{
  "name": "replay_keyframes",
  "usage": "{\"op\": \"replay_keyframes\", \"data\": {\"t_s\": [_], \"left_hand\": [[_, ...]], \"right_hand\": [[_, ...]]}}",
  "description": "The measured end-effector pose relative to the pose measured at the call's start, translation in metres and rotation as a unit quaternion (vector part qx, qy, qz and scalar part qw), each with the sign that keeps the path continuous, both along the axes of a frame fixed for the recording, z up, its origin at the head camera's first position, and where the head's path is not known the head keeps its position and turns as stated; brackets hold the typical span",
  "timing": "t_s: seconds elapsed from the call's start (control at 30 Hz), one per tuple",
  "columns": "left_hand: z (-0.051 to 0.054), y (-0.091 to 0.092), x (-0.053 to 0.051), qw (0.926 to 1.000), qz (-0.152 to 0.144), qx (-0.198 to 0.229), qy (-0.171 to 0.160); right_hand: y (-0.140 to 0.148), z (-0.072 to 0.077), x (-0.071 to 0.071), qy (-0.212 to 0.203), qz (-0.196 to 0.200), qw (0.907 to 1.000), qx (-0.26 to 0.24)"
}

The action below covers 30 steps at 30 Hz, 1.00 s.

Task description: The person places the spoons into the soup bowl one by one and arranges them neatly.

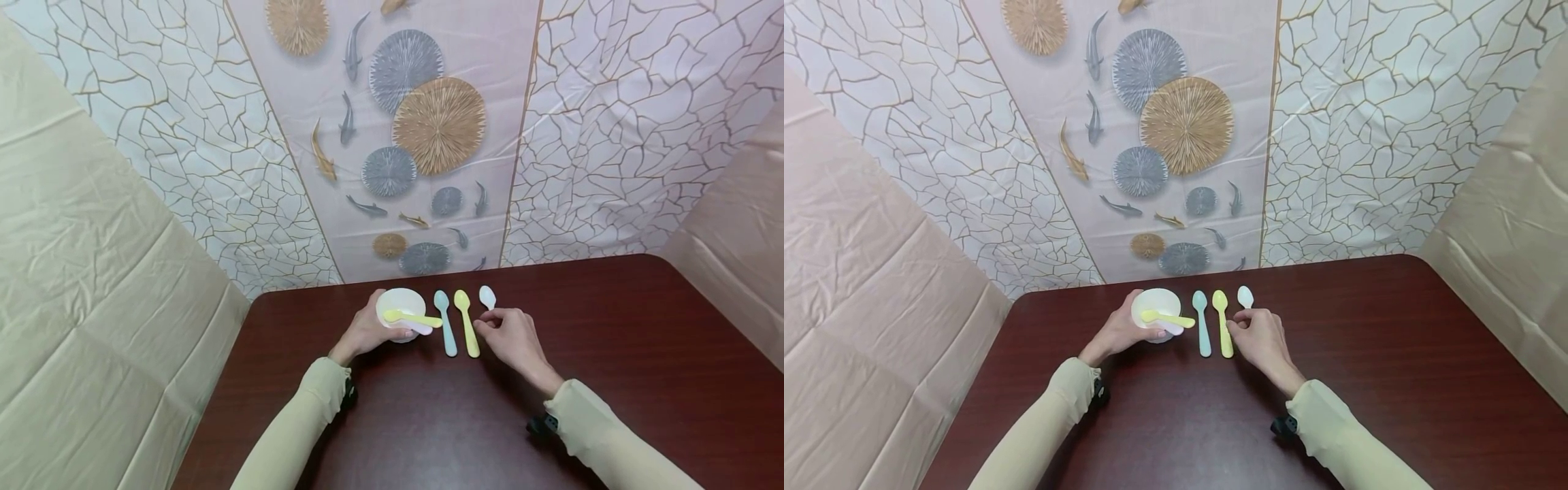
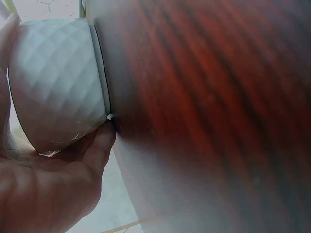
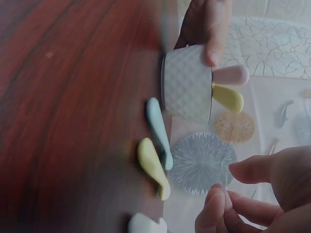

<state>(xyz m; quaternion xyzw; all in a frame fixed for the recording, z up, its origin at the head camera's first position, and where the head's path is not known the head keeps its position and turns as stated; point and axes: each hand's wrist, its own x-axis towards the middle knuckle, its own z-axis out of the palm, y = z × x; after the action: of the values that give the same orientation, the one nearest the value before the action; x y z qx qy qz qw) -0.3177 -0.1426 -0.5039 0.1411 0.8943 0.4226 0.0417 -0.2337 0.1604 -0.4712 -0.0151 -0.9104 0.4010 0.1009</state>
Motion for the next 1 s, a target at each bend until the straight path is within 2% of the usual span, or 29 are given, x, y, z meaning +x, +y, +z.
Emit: {"op": "replay_keyframes", "data": {"t_s": [0.53, 0.87, 1.0], "left_hand": [[-0.001, 0.0, -0.001, 1.0, 0.0, 0.003, -0.003], [0.0, 0.0, 0.0, 1.0, 0.002, 0.001, -0.005], [0.001, 0.0, 0.0, 1.0, 0.001, -0.001, -0.004]], "right_hand": [[0.014, -0.015, 0.001, -0.013, -0.011, 0.9995, 0.027], [0.023, -0.023, -0.001, -0.014, -0.018, 0.9979, 0.061], [0.025, -0.025, -0.001, -0.026, -0.017, 0.9975, 0.063]]}}
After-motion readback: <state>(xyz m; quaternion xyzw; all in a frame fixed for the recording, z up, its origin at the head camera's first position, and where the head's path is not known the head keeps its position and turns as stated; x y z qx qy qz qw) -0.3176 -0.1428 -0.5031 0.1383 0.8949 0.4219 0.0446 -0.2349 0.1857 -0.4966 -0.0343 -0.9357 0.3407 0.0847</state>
